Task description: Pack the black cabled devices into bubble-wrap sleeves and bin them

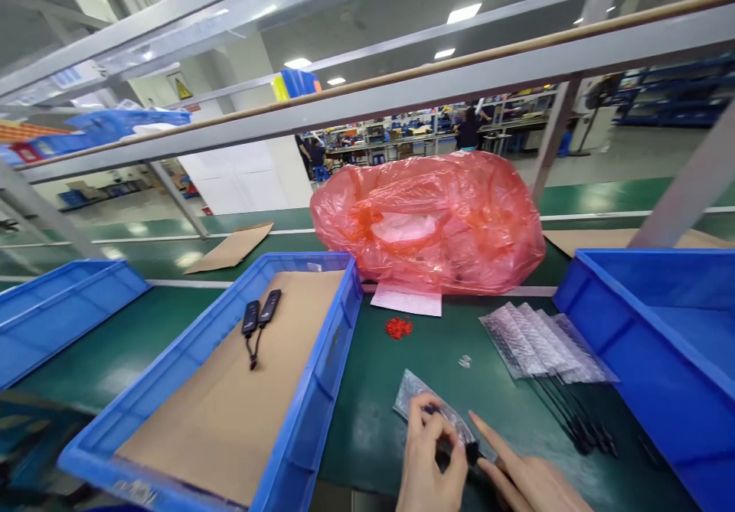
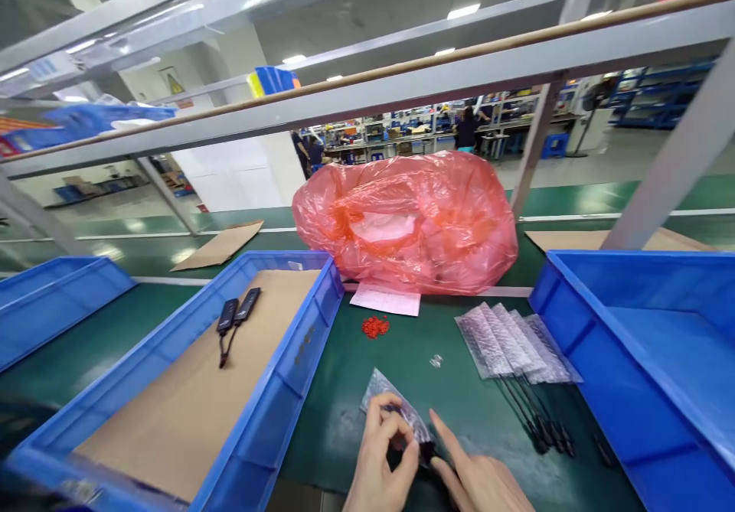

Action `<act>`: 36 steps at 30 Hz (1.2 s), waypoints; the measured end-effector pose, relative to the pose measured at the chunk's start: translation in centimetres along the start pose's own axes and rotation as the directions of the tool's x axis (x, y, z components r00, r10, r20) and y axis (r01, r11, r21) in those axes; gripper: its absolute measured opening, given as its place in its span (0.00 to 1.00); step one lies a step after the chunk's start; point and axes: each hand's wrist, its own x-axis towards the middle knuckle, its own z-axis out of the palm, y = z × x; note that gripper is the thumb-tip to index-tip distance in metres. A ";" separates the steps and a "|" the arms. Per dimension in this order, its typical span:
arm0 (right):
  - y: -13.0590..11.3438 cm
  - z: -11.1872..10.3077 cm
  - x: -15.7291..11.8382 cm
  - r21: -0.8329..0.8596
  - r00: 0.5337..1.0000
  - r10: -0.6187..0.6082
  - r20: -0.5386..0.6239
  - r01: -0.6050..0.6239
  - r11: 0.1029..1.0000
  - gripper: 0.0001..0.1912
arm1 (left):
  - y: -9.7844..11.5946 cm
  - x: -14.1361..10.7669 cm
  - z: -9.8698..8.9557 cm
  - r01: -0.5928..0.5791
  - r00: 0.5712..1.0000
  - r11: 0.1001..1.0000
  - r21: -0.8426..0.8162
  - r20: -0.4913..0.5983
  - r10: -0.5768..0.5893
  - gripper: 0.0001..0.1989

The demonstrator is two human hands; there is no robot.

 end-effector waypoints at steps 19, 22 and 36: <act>11.8 -11.6 6.0 -0.401 0.799 0.385 -0.462 -0.575 0.713 0.09 | -1.3 20.5 9.3 -0.046 0.941 0.999 0.013 0.336 0.039 0.07; 13.6 -12.6 7.6 -0.387 0.727 0.542 -0.421 -0.685 0.618 0.14 | -1.5 21.3 9.1 0.016 0.929 1.000 -0.001 0.370 -0.015 0.07; 11.7 -14.2 9.3 -0.250 0.618 0.740 -0.265 -0.786 0.566 0.14 | -1.5 22.0 8.5 0.225 0.872 0.965 -0.133 0.470 -0.138 0.08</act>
